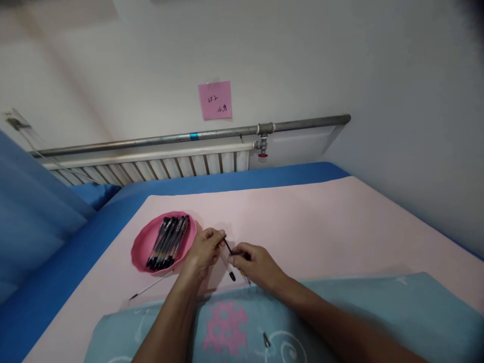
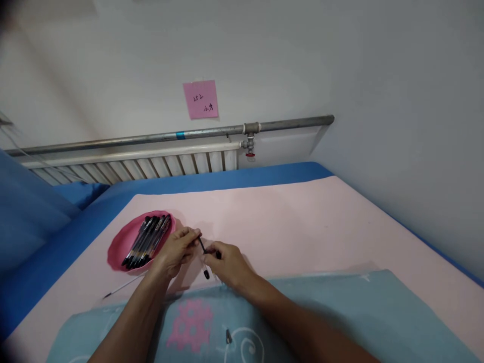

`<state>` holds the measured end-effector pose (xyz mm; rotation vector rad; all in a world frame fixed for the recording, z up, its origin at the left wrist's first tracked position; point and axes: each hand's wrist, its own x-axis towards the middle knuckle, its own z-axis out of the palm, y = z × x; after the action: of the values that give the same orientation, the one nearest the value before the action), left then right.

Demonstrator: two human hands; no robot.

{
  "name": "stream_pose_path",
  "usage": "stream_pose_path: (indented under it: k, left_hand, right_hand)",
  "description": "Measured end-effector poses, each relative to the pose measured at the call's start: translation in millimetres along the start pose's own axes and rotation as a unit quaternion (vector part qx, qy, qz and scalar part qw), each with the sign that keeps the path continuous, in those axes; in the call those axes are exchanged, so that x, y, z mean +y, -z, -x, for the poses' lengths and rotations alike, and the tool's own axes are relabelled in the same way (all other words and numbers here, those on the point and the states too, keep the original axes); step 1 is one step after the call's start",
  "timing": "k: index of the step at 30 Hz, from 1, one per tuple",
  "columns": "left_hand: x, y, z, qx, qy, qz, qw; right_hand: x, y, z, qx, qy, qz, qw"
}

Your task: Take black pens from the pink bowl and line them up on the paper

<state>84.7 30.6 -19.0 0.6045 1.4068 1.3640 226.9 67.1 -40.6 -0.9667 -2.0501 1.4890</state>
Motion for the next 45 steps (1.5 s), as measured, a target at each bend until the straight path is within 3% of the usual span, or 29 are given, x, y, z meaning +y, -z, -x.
stream_pose_path:
  k: [3, 5, 8, 11, 16, 19, 21, 25, 32, 36, 45]
  left_hand:
    - [0.8, 2.5, 0.4, 0.022, -0.019, -0.049, 0.998]
    - [1.8, 9.4, 1.2, 0.07, -0.066, -0.13, 0.987]
    - [1.0, 19.0, 3.7, 0.137, -0.116, -0.304, 0.936]
    - [-2.8, 19.4, 6.2, 0.127, -0.103, -0.433, 0.886]
    - [-8.8, 13.2, 5.4, 0.118, -0.097, -0.5, 0.852]
    - [-8.8, 13.2, 4.1, 0.104, -0.088, -0.566, 0.813]
    - [-6.9, 12.8, 3.9, 0.078, -0.063, -0.607, 0.789]
    - [-2.1, 9.9, 4.8, 0.052, -0.028, -0.641, 0.765]
    - [-3.0, 8.1, 3.5, 0.049, -0.006, -0.666, 0.745]
    - [-4.5, 12.3, 0.4, 0.047, 0.003, -0.677, 0.734]
    - [-0.3, 23.5, -3.3, 0.102, 0.015, -0.709, 0.697]
  right_hand:
    - [1.9, 0.8, -1.8, -0.007, -0.043, -0.027, 0.999]
    - [4.6, 3.4, -4.2, 0.0, -0.069, -0.027, 0.997]
    - [8.8, 7.5, -9.3, 0.023, -0.086, -0.016, 0.996]
    - [12.1, 7.0, -14.3, 0.026, -0.089, -0.013, 0.996]
    - [17.3, 1.4, -16.9, -0.014, -0.075, 0.0, 0.997]
    - [19.3, -0.5, -15.4, -0.031, -0.055, 0.058, 0.996]
    - [19.3, -1.5, -14.1, -0.031, -0.002, 0.12, 0.992]
    - [16.6, -3.7, -10.7, -0.049, 0.128, 0.25, 0.958]
    - [11.9, -7.1, 0.8, -0.089, 0.187, 0.374, 0.904]
    - [11.5, -7.3, 2.6, -0.096, 0.196, 0.382, 0.898]
    - [14.1, -7.0, 0.6, -0.084, 0.177, 0.35, 0.916]
